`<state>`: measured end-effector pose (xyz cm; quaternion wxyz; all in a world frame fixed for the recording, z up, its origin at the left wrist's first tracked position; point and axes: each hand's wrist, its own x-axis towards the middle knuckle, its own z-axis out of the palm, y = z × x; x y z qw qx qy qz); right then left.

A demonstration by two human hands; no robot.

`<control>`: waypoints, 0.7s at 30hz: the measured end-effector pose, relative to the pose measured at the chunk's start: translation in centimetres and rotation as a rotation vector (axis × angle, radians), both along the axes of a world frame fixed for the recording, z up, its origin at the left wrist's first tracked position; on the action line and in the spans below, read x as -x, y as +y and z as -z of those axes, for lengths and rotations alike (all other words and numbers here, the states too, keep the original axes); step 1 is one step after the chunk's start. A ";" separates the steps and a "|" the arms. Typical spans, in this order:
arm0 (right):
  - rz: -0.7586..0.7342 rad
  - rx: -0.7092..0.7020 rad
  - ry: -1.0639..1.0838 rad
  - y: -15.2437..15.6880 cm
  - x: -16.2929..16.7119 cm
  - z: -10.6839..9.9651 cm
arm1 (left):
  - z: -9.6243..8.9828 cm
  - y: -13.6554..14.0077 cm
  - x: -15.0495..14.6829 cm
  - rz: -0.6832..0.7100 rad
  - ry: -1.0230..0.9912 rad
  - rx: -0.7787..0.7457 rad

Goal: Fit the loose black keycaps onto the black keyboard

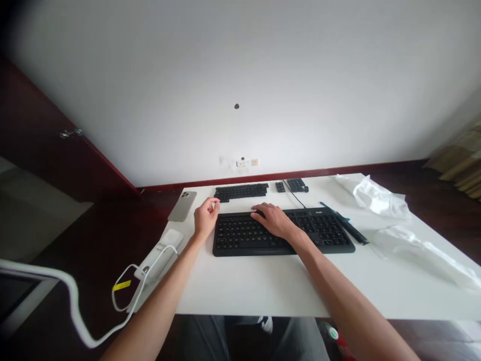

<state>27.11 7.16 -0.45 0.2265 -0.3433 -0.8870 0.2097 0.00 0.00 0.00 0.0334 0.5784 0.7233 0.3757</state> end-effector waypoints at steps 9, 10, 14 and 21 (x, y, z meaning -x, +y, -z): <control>0.012 0.058 0.012 -0.4 0.1 -0.7 | 2.6 1.0 2.2 -0.078 0.206 0.228; 0.011 0.060 0.012 -0.4 0.1 -0.7 | 2.6 1.0 2.2 -0.078 0.227 0.238; 0.018 0.064 0.007 -0.3 0.1 -0.7 | 2.6 1.0 2.1 -0.073 0.255 0.259; -0.001 0.065 0.011 -0.4 0.2 -0.7 | 2.6 0.7 2.4 -0.110 0.207 0.248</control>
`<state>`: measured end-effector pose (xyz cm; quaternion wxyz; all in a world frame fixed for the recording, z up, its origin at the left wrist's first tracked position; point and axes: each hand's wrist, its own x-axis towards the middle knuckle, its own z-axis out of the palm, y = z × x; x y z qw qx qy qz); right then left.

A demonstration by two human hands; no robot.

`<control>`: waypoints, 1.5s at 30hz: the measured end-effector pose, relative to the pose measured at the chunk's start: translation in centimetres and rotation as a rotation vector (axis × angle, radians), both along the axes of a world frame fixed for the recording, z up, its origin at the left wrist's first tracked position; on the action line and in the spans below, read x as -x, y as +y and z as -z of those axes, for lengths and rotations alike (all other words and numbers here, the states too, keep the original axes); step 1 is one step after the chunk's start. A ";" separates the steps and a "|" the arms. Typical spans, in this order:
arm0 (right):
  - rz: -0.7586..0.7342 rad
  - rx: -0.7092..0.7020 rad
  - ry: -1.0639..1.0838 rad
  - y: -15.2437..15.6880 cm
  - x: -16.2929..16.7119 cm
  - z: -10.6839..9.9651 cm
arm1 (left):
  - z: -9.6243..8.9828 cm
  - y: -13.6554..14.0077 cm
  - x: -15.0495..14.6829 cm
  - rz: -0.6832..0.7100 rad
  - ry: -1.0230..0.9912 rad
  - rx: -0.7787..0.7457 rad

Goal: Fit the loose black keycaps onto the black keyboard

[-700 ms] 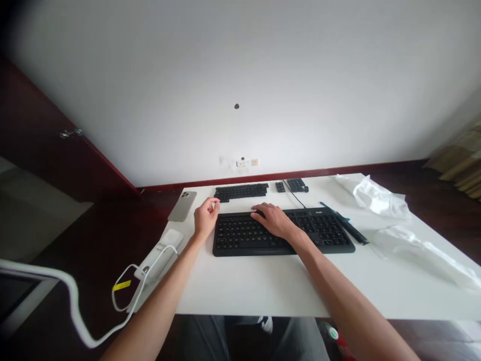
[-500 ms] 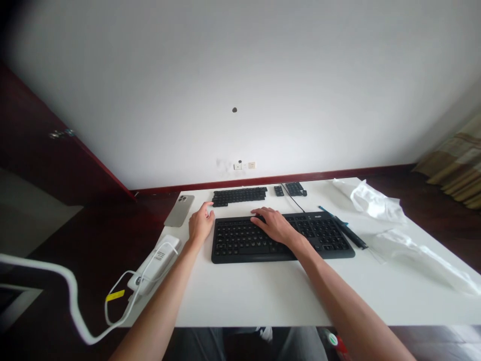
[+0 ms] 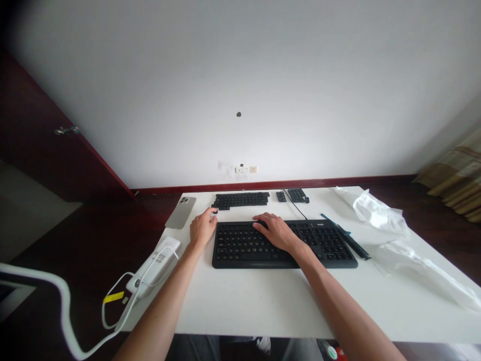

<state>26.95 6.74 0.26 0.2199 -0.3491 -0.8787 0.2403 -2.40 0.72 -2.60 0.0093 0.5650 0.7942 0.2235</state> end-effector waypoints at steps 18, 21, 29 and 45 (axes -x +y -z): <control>0.032 -0.178 0.190 -1.7 1.9 -0.1 | -1.0 -0.7 0.6 0.229 -0.305 -0.282; -0.016 -0.230 0.269 -3.2 3.6 -0.3 | -1.8 -1.2 -0.8 0.476 -0.466 -0.372; -0.099 -0.232 0.307 -4.1 4.9 0.4 | -2.9 -2.2 -3.3 0.724 -0.521 -0.244; -0.063 0.236 0.446 -3.5 4.3 0.5 | -2.4 -1.7 -2.3 0.756 -0.682 -0.122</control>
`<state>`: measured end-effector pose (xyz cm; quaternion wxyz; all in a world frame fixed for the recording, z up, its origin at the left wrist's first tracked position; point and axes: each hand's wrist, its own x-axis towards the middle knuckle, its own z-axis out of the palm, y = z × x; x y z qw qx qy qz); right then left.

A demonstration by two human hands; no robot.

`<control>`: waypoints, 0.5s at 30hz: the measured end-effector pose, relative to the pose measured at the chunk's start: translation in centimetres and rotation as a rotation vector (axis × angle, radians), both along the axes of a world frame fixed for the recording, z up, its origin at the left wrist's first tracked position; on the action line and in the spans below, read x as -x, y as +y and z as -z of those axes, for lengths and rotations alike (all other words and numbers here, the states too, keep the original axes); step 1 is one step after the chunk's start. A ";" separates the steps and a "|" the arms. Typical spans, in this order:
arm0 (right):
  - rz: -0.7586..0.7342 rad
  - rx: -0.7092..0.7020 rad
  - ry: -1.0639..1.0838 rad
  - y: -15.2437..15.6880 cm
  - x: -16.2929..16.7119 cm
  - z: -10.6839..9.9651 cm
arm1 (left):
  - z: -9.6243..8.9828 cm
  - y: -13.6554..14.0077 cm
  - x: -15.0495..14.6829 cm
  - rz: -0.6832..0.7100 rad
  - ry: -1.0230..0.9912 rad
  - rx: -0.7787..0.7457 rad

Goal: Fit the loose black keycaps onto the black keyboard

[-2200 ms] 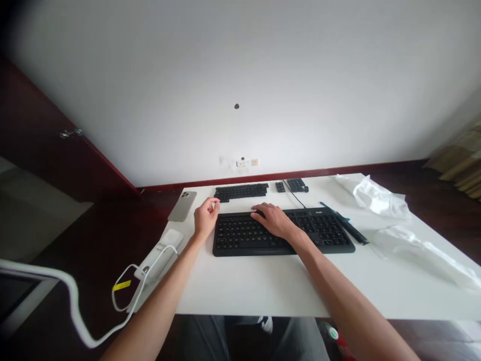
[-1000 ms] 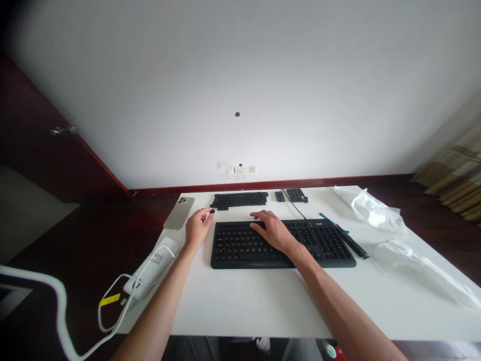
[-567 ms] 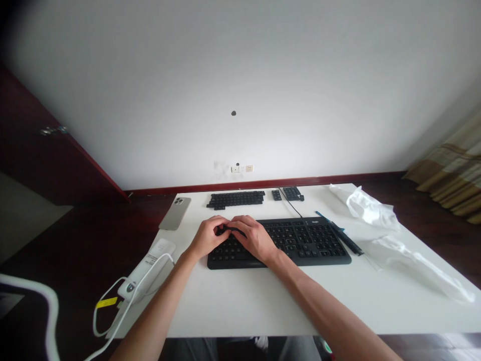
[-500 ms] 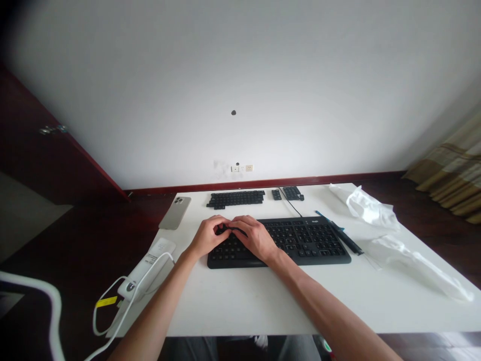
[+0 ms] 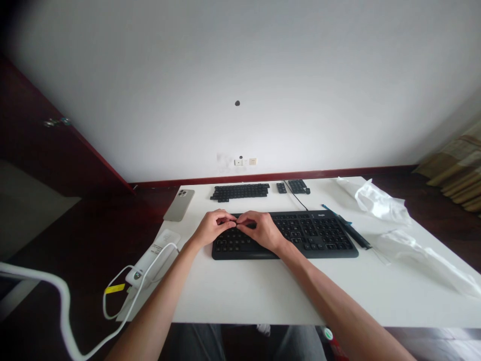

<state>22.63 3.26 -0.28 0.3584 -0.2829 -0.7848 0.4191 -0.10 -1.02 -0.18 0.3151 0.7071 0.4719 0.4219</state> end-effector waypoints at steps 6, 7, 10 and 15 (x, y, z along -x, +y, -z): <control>0.004 0.042 0.002 0.1 0.0 0.0 | 0.0 0.0 0.0 -0.016 -0.047 0.028; 0.022 0.008 -0.014 0.0 0.0 -0.1 | 0.0 0.1 0.1 -0.047 -0.077 0.025; 0.035 -0.104 -0.073 -0.7 0.5 -0.6 | 0.4 0.5 0.6 -0.205 -0.112 -0.038; -0.135 -0.219 -0.126 -2.6 2.1 -0.7 | 1.9 1.3 1.1 -0.391 -0.045 -0.086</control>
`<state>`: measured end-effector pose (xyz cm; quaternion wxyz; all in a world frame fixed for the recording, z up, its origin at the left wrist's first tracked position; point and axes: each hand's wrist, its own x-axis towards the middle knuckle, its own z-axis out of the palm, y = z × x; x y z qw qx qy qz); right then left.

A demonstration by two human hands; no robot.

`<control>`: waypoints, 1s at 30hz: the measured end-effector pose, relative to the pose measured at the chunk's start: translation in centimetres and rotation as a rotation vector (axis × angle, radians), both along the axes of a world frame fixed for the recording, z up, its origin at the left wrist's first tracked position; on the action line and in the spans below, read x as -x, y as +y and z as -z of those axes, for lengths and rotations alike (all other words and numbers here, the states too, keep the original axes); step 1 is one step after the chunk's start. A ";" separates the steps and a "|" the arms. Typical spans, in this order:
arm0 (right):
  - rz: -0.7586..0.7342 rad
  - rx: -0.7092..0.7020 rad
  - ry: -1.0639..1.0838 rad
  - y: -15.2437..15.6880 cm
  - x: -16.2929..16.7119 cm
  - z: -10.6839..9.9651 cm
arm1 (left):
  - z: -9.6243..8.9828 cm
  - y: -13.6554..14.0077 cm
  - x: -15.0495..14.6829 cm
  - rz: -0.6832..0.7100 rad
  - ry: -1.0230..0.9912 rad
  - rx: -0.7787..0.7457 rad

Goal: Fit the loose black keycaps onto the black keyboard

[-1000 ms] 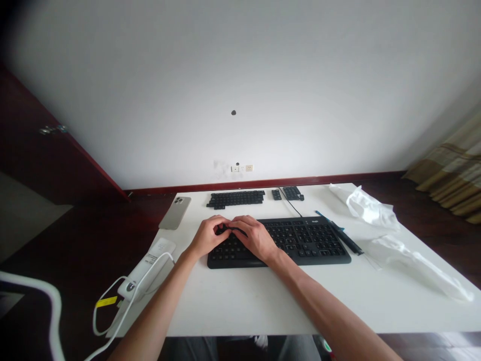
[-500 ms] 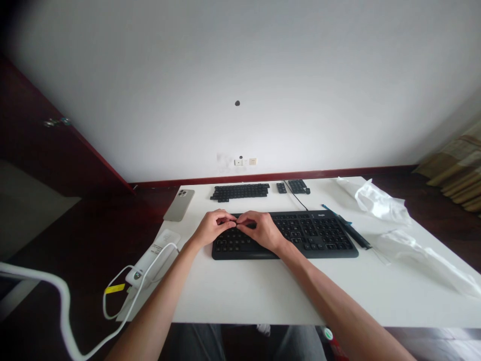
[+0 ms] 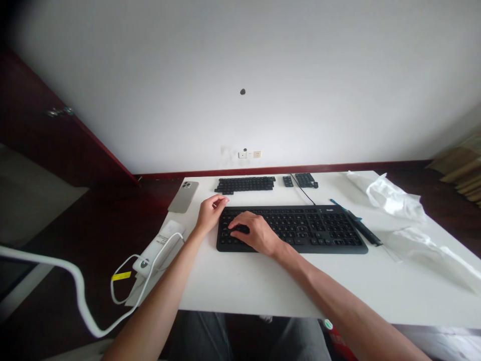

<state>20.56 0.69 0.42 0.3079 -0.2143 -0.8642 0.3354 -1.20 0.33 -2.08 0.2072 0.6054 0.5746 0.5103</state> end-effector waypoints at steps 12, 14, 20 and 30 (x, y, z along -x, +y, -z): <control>-0.150 -0.120 -0.065 -1.6 1.9 1.1 | 1.2 0.5 -0.8 -0.053 0.052 -0.011; -0.153 -0.143 -0.072 -1.6 1.9 1.0 | 1.2 0.5 -0.8 -0.056 0.053 -0.013; -0.171 -0.185 -0.066 -1.8 1.9 0.7 | 1.0 0.4 -0.8 -0.061 0.055 -0.017; -0.170 -0.216 -0.081 -1.7 1.7 1.0 | 1.0 0.4 -0.8 -0.063 0.056 -0.020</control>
